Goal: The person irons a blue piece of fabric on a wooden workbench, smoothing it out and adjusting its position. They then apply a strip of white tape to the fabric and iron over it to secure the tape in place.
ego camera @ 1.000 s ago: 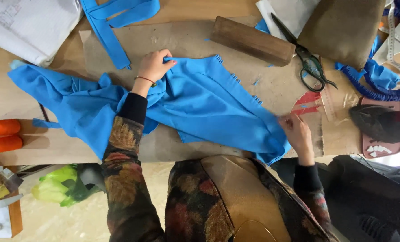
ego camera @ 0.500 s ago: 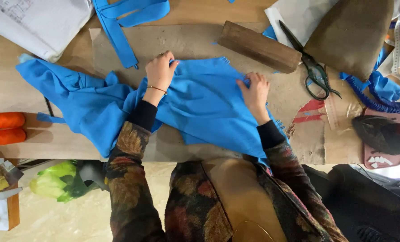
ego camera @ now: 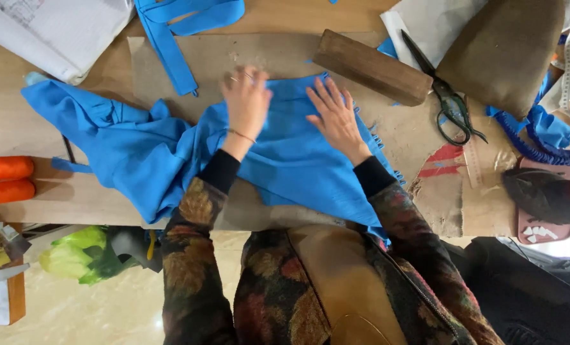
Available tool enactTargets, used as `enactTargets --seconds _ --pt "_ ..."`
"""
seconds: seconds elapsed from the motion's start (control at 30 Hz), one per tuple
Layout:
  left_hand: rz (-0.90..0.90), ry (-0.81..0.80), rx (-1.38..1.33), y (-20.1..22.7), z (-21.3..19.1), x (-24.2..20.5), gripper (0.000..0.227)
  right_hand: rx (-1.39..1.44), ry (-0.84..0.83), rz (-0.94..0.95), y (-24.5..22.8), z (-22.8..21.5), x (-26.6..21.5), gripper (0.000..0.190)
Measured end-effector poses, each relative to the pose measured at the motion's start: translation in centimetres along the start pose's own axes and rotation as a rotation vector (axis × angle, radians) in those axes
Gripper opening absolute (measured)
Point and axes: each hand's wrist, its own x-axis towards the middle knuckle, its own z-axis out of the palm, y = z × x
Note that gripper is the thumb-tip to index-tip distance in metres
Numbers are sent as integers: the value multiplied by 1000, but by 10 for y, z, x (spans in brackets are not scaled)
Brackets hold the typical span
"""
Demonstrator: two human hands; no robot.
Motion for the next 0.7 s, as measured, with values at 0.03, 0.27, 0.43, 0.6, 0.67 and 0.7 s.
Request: enactTargets --seconds 0.03,0.27,0.43,0.6,0.67,0.7 --pt "-4 1 3 14 3 -17 38 1 0 -5 -1 6 3 65" --pt "243 -354 -265 58 -33 -107 90 -88 -11 -104 4 15 11 85" --pt "226 -330 -338 53 -45 -110 68 -67 -12 -103 -2 15 10 76" --pt "161 -85 -278 52 2 -54 68 -99 7 -66 -13 27 4 78" --pt "167 -115 -293 42 30 -49 72 -113 24 -59 -10 31 2 79" --pt "166 -141 -306 40 46 -43 77 -129 41 -59 -6 31 2 81"
